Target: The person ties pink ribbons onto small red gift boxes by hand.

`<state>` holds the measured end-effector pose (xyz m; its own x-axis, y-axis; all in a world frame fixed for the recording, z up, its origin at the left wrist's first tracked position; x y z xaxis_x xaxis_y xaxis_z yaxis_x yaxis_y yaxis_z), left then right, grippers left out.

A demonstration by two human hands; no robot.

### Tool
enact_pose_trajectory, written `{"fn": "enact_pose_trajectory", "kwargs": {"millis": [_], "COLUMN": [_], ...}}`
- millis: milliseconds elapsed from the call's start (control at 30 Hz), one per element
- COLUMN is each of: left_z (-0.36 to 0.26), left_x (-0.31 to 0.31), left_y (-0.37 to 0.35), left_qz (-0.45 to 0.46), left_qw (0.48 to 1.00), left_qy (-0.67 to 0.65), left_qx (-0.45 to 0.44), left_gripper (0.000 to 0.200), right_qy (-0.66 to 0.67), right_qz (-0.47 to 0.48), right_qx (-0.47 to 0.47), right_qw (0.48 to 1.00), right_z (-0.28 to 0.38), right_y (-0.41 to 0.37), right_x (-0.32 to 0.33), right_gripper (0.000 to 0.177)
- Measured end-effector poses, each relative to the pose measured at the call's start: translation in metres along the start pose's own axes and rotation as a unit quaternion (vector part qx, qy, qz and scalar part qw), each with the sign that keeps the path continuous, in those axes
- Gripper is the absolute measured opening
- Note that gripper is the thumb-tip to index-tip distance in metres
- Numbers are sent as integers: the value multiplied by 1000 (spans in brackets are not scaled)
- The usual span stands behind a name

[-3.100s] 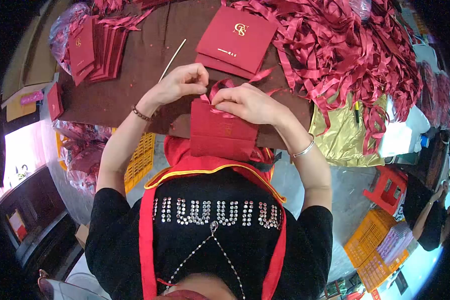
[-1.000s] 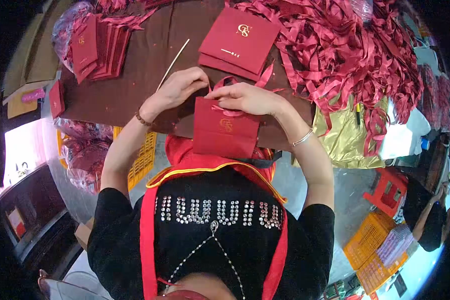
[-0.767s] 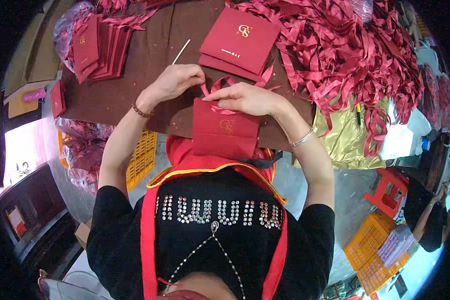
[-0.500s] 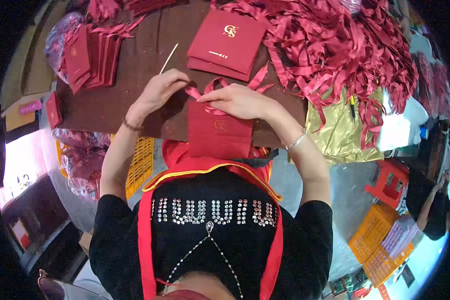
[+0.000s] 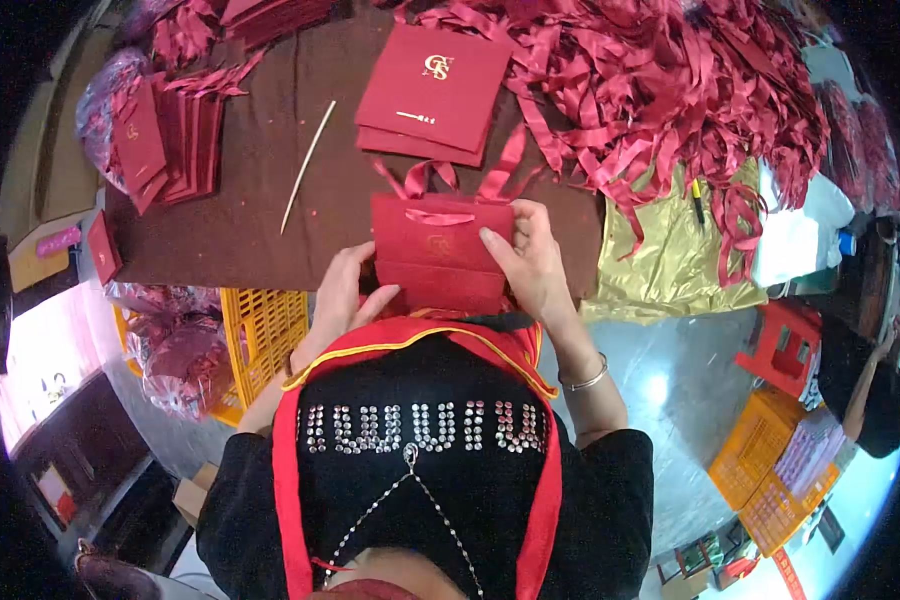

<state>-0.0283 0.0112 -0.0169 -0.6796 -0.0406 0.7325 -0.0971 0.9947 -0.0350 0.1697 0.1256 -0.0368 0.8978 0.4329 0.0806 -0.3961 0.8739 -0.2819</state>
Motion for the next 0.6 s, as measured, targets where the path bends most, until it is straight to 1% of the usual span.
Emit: {"fn": "enact_pose_trajectory", "kwargs": {"millis": [33, 67, 100, 133, 167, 200, 267, 333, 367, 400, 433, 500, 533, 600], "left_z": [0, -2, -1, 1, 4, 7, 18, 26, 31, 36, 41, 47, 47, 82], "left_x": [1, 2, 1, 3, 4, 8, 27, 36, 43, 52, 59, 76, 87, 111], "left_y": [1, 2, 4, 7, 9, 13, 16, 18, 16, 14, 12, 6, 2, -17], "left_qz": [1, -10, -22, -41, -38, -58, -80, -100, -111, -131, -133, -136, -126, -201], "left_qw": [999, 999, 973, 914, 880, 844, 892, 858, 871, 871, 867, 868, 829, 870], "left_qy": [-47, -39, -225, -400, -462, -524, -432, -495, -472, -466, -474, -474, -537, -433], "left_qx": [10, 16, 40, 56, 99, 103, 103, 97, 80, 78, 76, 65, 96, 126], "left_gripper": [55, 55, 60, 64, 66, 63, 58, 58, 56, 56, 56, 55, 57, 57], "right_qy": [55, 113, 135, 114, 138, 160, 187, 186, 204, 221, 221, 187, 186, 28], "right_qz": [-16, -27, -52, -63, -59, -52, -21, -25, -14, -6, 11, 51, 60, 139], "right_qx": [24, 48, 62, 102, 86, 70, 110, 92, 96, 96, 103, 87, 92, 40], "right_qw": [998, 992, 987, 986, 985, 983, 976, 978, 974, 971, 970, 977, 976, 989], "right_z": [11, 19, 13, 29, 28, 27, 40, 48, 51, 55, 60, 69, 73, 73], "right_y": [1, 2, 5, 8, 11, 15, 23, 31, 35, 38, 39, 38, 41, 46], "right_x": [-1, -3, -1, -5, -11, -16, -27, -38, -46, -53, -60, -73, -72, -76], "right_gripper": [35, 35, 37, 39, 41, 43, 47, 55, 59, 63, 63, 59, 59, 40]}}
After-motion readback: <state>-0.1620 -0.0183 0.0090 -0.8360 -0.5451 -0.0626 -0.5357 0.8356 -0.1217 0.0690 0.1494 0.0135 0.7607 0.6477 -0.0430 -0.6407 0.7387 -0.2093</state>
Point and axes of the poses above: each hand's wrist, its own y-axis towards the middle knuckle, its own x-axis out of the back of the hand, z = x × y, the point moved 7 cm from there along y, towards the middle knuckle, and after that the axes turned 1 degree about x, right-handed, at the moved point
